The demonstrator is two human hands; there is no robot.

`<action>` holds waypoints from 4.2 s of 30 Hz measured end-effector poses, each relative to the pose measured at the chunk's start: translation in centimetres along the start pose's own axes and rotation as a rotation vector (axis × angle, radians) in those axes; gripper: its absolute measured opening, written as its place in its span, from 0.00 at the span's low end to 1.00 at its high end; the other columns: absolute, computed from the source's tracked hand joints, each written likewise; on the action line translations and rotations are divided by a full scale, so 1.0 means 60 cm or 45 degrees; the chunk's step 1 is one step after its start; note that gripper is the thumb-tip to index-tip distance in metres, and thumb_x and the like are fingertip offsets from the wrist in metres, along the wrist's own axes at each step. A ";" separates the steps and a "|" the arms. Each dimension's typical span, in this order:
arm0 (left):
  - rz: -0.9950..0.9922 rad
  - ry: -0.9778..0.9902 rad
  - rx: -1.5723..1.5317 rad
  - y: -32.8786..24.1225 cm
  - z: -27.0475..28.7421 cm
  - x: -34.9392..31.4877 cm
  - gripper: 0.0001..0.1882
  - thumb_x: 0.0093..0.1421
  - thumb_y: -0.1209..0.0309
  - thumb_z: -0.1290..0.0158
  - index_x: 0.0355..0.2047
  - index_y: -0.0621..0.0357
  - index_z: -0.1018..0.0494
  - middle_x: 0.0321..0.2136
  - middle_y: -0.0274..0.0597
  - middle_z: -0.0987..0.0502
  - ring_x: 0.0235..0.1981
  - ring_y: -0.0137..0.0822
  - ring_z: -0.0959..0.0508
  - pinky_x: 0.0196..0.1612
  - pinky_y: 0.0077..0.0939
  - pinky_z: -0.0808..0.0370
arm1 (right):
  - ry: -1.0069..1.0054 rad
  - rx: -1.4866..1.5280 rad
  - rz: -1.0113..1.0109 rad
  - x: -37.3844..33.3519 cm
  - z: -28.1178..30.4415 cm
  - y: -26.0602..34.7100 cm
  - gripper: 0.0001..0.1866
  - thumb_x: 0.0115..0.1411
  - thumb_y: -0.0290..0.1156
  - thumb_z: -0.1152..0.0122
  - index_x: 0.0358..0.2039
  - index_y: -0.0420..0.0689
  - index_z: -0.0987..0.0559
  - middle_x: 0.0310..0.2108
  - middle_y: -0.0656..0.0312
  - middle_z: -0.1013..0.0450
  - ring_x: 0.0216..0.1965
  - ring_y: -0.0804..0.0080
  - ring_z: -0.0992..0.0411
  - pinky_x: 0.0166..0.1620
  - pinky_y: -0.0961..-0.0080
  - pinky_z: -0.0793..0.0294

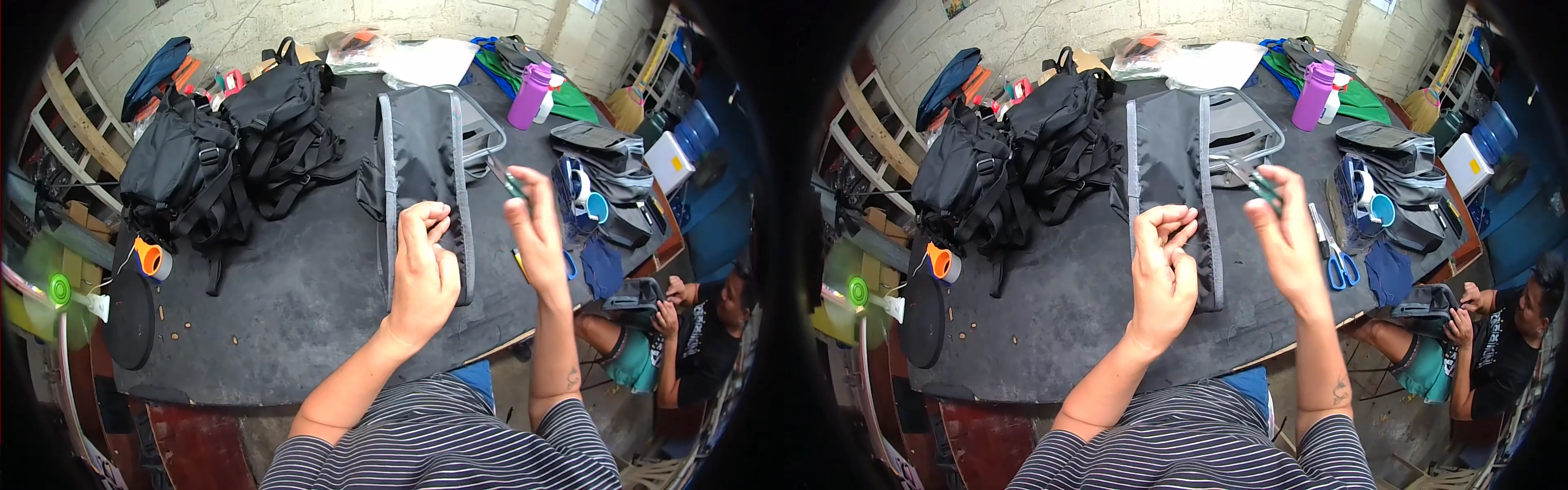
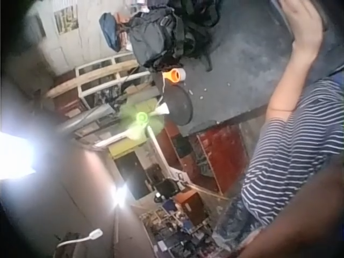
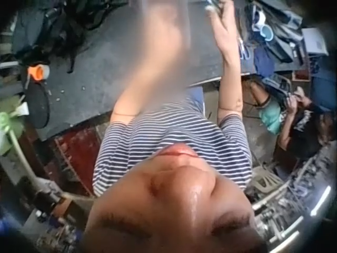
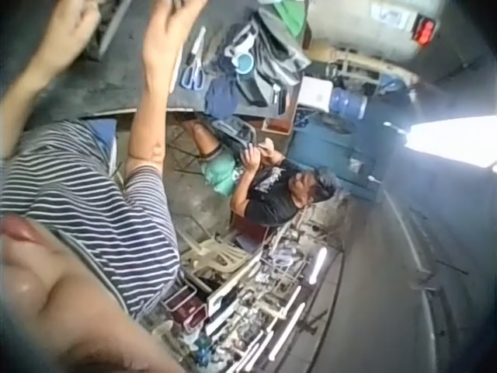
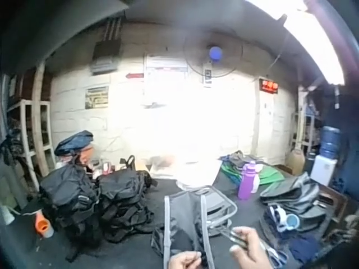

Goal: Inspecting and trimming loose threads from textile bags using a brush, snips, and a lighter to singe ends.

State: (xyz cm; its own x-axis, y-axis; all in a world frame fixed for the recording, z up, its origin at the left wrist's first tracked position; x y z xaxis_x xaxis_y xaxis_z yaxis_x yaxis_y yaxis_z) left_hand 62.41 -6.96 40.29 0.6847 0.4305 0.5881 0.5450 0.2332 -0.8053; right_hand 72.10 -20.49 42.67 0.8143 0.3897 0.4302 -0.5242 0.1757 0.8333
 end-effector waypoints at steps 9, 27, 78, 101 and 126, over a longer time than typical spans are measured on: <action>-0.220 0.026 0.460 -0.052 0.011 0.034 0.21 0.49 0.93 0.58 0.41 0.67 0.24 0.41 0.48 0.29 0.36 0.38 0.22 0.41 0.26 0.25 | 0.158 1.359 -0.433 -0.036 -0.119 -0.092 0.26 0.57 0.20 0.43 0.58 0.38 0.33 0.46 0.62 0.27 0.44 0.80 0.28 0.49 0.81 0.29; -0.316 0.022 0.577 -0.050 -0.001 0.093 0.14 0.55 0.87 0.51 0.42 0.69 0.27 0.44 0.52 0.27 0.39 0.43 0.21 0.43 0.30 0.23 | -0.356 -0.381 0.490 -0.007 0.024 0.079 0.16 0.46 0.23 0.31 0.38 0.42 0.20 0.31 0.61 0.31 0.34 0.66 0.33 0.38 0.72 0.34; -0.231 -0.332 0.514 -0.017 0.088 0.125 0.05 0.65 0.82 0.60 0.31 0.63 0.36 0.24 0.40 0.32 0.24 0.30 0.33 0.29 0.23 0.33 | -0.338 0.145 0.340 0.044 -0.056 0.068 0.21 0.52 0.24 0.34 0.47 0.38 0.27 0.42 0.60 0.31 0.43 0.72 0.32 0.49 0.75 0.32; -0.108 -0.287 0.466 -0.027 0.095 0.128 0.05 0.64 0.80 0.60 0.30 0.64 0.37 0.23 0.43 0.34 0.23 0.37 0.33 0.30 0.26 0.33 | -0.349 -0.205 0.625 0.041 -0.079 0.115 0.22 0.47 0.19 0.34 0.45 0.47 0.19 0.28 0.60 0.36 0.32 0.65 0.36 0.36 0.72 0.34; 0.011 -0.395 -0.154 -0.017 0.119 0.072 0.09 0.67 0.79 0.60 0.47 0.57 0.37 0.29 0.35 0.29 0.21 0.19 0.34 0.25 0.12 0.35 | -0.183 0.615 0.133 0.050 -0.087 0.042 0.26 0.53 0.23 0.33 0.52 0.37 0.32 0.42 0.65 0.30 0.44 0.81 0.34 0.50 0.80 0.33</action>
State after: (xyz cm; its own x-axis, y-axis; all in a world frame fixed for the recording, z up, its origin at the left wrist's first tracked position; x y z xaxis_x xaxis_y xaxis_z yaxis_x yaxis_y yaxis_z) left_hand 61.36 0.88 43.12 0.5195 0.6815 0.5154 0.6059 0.1315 -0.7846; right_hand 71.94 -14.13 44.24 0.8076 0.2485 0.5348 -0.4575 -0.3083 0.8341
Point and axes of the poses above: each hand's wrist, its own x-axis towards the middle knuckle, its own z-axis out of the back of the hand, y = z × x, the point moved 7 cm from there along x, towards the middle knuckle
